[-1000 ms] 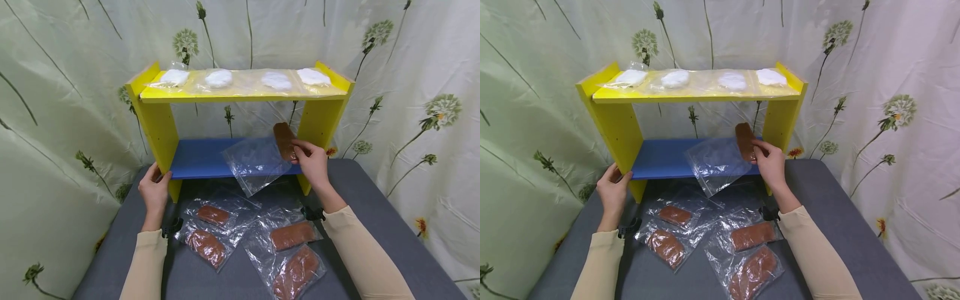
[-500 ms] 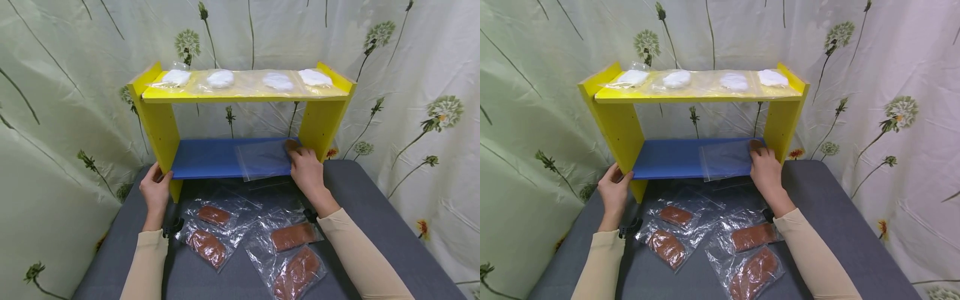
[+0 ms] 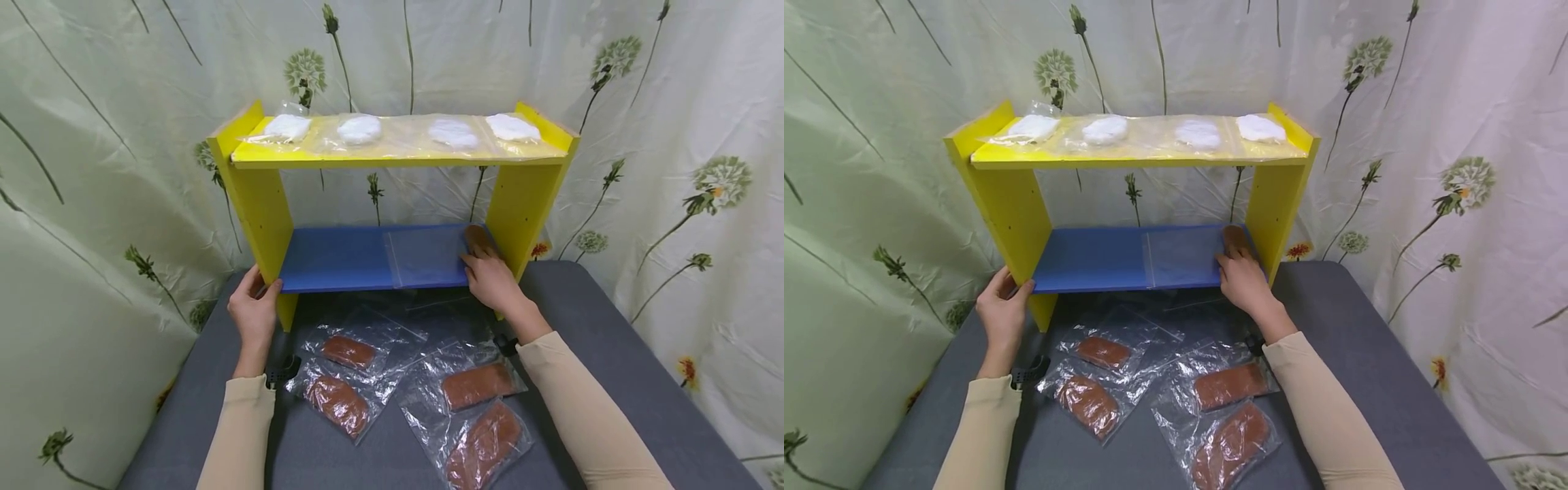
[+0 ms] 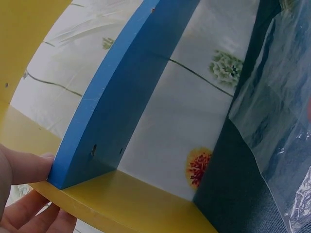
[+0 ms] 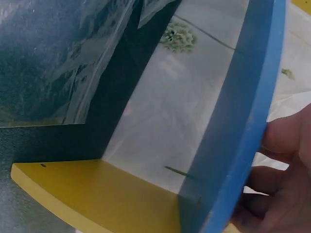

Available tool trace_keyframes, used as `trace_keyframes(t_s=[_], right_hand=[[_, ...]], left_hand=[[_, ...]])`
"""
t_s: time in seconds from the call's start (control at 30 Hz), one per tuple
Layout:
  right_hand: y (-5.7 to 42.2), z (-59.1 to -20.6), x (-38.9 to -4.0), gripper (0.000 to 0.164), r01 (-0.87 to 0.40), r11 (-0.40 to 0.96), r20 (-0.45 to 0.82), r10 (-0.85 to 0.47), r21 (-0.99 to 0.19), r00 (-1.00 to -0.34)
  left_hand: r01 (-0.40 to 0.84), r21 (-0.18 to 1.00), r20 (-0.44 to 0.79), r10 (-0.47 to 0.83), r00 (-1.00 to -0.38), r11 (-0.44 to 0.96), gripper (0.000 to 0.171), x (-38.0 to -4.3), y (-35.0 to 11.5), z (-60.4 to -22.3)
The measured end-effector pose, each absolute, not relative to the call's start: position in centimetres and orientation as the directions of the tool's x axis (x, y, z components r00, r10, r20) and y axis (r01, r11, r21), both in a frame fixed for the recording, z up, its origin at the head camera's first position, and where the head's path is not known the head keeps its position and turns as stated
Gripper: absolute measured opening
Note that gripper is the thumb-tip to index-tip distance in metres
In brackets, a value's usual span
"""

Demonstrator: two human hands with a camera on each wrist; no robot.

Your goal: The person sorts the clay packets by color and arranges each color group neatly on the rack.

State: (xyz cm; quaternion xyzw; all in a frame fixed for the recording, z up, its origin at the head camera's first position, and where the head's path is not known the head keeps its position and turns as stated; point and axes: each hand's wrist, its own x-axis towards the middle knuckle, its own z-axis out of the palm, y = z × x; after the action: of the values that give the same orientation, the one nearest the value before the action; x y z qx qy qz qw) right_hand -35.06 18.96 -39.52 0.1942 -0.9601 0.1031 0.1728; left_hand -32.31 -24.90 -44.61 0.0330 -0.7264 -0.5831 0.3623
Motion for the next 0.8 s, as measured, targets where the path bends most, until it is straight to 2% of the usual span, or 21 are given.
trace_keyframes(t_s=[0.27,0.47,0.67,0.8], right_hand=[[19.8,-39.5,-36.2,0.04,-0.443,0.876,0.355,-0.36,-0.189,-0.863],[20.7,-38.7,-35.5,0.038,-0.522,0.823,0.388,-0.415,-0.226,-0.823],[21.5,-38.2,-33.7,0.04,-0.533,0.827,0.34,-0.456,-0.181,-0.823],[21.7,-38.6,-33.1,0.042,-0.499,0.865,0.284,-0.463,-0.062,-0.839]], left_hand=[[0.378,0.872,0.486,-0.474,-0.734,0.31,0.05,-32.4,-24.7,-44.7],[0.387,0.866,0.497,-0.463,-0.734,0.317,0.048,-32.7,-24.7,-44.9],[0.391,0.858,0.509,-0.457,-0.73,0.333,0.048,-32.6,-24.9,-45.2],[0.396,0.853,0.518,-0.46,-0.722,0.34,0.048,-32.6,-25.1,-45.2]])
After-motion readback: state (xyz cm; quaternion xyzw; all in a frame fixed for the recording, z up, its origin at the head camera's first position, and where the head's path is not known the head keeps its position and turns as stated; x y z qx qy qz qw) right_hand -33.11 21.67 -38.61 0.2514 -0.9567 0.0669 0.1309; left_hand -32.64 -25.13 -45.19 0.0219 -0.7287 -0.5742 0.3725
